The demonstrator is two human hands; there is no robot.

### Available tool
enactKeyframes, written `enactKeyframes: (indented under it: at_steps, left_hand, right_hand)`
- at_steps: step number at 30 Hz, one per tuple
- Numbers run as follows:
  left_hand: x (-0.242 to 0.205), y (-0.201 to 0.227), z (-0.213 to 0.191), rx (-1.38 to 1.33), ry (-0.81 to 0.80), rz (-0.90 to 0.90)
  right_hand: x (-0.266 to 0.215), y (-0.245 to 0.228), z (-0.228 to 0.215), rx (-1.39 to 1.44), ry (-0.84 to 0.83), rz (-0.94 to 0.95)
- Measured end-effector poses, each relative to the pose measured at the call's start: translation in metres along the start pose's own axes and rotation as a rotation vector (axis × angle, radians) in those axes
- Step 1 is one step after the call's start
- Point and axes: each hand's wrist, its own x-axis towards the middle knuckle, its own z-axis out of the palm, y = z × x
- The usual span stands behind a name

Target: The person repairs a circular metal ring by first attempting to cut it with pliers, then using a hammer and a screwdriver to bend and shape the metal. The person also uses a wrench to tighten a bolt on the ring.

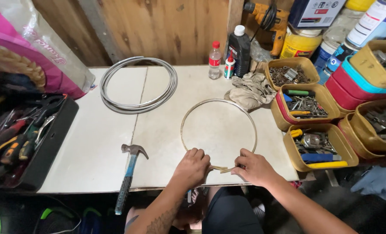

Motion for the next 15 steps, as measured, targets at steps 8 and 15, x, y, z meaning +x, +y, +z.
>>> enactKeyframes:
  at_steps: [8, 15]
  left_hand:
    - [0.003, 0.013, -0.01, -0.121, -0.052, -0.111]
    - [-0.001, 0.02, -0.02, -0.14, -0.12, -0.194]
  right_hand:
    - [-0.003, -0.033, -0.02, -0.07, -0.093, 0.024]
    - [0.0, -0.041, -0.027, -0.209, -0.146, -0.133]
